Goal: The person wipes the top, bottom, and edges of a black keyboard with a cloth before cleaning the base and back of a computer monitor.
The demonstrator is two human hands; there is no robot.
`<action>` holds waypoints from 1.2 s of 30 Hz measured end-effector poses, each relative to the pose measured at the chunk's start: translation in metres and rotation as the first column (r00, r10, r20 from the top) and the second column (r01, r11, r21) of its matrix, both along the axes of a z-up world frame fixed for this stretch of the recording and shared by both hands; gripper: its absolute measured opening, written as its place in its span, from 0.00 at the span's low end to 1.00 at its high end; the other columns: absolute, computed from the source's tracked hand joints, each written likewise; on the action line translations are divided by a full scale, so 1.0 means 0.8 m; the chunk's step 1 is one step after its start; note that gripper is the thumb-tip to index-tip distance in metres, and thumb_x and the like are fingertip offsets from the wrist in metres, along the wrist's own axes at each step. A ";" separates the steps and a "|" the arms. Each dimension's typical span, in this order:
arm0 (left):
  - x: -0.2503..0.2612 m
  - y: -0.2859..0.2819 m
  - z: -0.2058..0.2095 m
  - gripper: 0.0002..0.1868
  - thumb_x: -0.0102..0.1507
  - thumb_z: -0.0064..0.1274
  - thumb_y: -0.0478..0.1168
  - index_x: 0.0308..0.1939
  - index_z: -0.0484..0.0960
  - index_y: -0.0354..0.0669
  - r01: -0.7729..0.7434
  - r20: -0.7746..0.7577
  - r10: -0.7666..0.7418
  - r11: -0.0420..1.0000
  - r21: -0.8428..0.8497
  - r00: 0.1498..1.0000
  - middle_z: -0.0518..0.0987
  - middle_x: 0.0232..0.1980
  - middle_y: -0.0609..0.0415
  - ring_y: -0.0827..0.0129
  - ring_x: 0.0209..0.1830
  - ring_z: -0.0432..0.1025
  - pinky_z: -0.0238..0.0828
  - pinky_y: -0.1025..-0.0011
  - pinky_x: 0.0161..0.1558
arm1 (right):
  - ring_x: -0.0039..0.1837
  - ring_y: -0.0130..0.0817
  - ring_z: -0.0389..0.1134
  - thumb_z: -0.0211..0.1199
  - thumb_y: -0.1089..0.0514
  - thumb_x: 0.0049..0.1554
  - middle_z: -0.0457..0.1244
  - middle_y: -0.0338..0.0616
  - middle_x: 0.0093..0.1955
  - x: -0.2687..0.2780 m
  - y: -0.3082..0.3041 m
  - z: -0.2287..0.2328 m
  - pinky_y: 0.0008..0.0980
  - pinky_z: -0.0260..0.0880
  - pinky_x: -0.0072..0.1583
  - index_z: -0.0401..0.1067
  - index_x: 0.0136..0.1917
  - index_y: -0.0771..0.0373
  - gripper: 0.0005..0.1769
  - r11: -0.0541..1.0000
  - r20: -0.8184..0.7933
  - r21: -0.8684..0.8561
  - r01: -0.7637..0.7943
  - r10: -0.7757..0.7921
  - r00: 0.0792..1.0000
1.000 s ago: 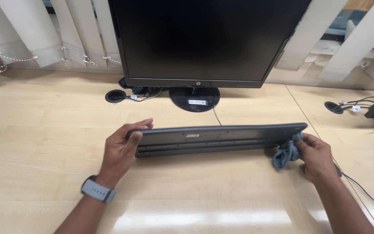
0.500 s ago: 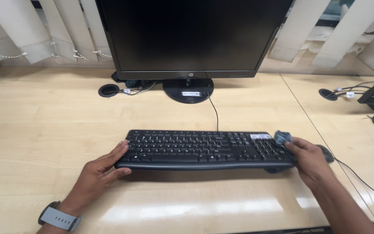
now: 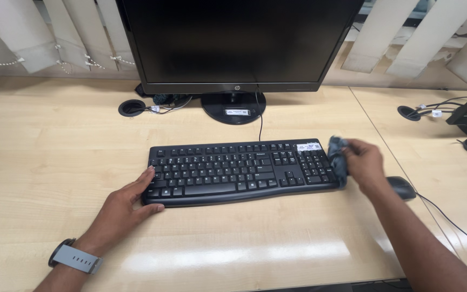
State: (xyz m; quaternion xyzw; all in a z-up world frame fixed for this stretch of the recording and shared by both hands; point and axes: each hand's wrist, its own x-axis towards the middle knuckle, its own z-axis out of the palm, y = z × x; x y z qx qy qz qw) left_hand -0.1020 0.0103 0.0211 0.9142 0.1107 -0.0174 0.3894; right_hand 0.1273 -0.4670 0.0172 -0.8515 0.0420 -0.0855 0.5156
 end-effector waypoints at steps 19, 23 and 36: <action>0.055 -0.028 0.030 0.64 0.47 0.68 0.67 0.80 0.50 0.57 0.172 -0.203 -0.082 0.861 0.479 0.976 0.42 0.83 0.49 0.61 0.83 0.34 0.38 0.59 0.77 | 0.51 0.51 0.73 0.60 0.60 0.64 0.70 0.56 0.50 0.027 -0.001 0.044 0.45 0.73 0.53 0.73 0.63 0.61 0.13 0.794 0.386 -0.606 -0.044 0.343 0.857; 0.076 -0.054 0.030 0.70 0.46 0.70 0.70 0.81 0.45 0.54 0.266 -0.229 -0.171 0.830 0.491 0.958 0.39 0.84 0.44 0.54 0.83 0.31 0.36 0.57 0.77 | 0.56 0.53 0.71 0.57 0.54 0.63 0.69 0.55 0.57 0.005 0.034 0.004 0.47 0.71 0.57 0.67 0.69 0.54 0.21 0.577 0.045 -0.782 -0.235 0.428 0.903; 0.085 -0.059 0.038 0.81 0.38 0.68 0.76 0.80 0.36 0.45 0.239 -0.273 -0.106 0.823 0.516 0.956 0.49 0.81 0.43 0.55 0.83 0.43 0.44 0.60 0.79 | 0.52 0.50 0.74 0.60 0.63 0.54 0.68 0.51 0.62 -0.084 -0.002 -0.008 0.44 0.74 0.57 0.75 0.62 0.59 0.21 0.540 0.106 -0.816 -0.206 0.489 0.866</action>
